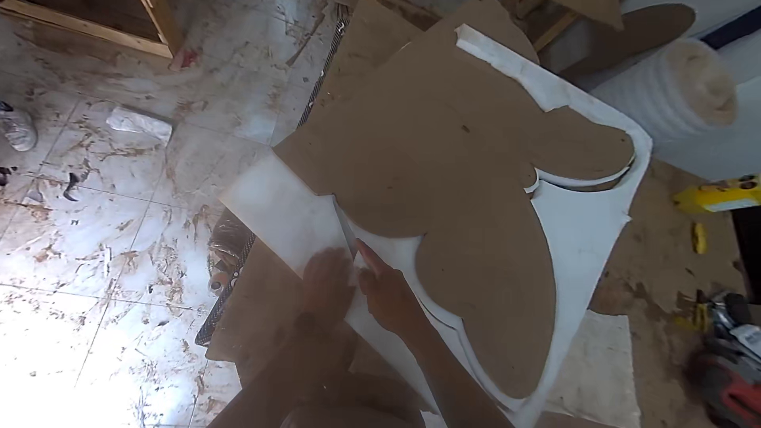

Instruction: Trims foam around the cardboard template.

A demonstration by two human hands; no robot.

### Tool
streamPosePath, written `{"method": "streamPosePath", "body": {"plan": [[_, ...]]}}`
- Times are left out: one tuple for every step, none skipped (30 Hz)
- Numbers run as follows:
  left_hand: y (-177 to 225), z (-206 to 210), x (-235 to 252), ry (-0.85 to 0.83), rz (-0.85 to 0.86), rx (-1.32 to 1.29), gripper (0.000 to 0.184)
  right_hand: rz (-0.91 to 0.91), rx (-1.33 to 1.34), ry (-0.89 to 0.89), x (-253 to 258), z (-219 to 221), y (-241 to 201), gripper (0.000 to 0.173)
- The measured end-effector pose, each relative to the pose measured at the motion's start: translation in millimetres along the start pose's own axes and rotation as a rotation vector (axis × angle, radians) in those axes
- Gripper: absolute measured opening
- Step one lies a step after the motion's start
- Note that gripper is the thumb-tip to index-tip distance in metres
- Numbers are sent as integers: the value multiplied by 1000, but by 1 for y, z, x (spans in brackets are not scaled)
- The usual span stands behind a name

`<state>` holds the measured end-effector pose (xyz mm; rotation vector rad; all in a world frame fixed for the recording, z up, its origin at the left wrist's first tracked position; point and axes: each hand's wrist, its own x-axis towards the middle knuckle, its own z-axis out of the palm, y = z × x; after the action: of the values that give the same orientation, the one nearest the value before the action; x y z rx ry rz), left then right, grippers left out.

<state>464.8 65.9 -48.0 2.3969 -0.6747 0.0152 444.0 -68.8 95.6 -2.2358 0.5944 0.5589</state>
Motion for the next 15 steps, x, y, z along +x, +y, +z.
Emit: {"method": "streamPosePath", "body": {"plan": [[-1,1,0,-1,1,-8,40,4,-22,-1,1,-1,-4,55],[-2,2,-1,5,7,-17,40,5,-51,-4,3,-4,-8,55],[-2,3,-2,0,8,-18,40,7,-91,-12,7,-7,-14,55],[-2,3,-3,-24,1,-7,41,9,-137,-27,11,-11,-21,55],[-2,4,-2,-35,-6,1,43,14,-183,-52,16,-17,-28,55],[-3,4,-2,-31,-10,2,45,9,-224,-69,22,-22,-34,55],[-4,5,-3,-21,-7,1,46,5,-254,-85,27,-27,-38,55],[-4,6,-4,-17,-5,-3,47,13,-282,-115,32,-32,-41,56],[-3,6,-4,-16,-8,-2,48,18,-298,-130,37,-35,-43,57],[-2,6,-3,-18,-13,5,49,20,-308,-129,41,-37,-44,57],[0,5,-4,-26,-18,15,50,20,-317,-125,45,-36,-44,58],[1,5,-4,-24,-20,28,51,13,-324,-118,47,-35,-43,59],[1,6,-3,-10,-16,45,50,-1,-334,-111,48,-33,-41,60],[1,6,-4,0,-9,55,49,-17,-345,-102,47,-30,-37,61],[3,5,-5,0,-9,57,47,-33,-353,-97,44,-27,-31,62]]}}
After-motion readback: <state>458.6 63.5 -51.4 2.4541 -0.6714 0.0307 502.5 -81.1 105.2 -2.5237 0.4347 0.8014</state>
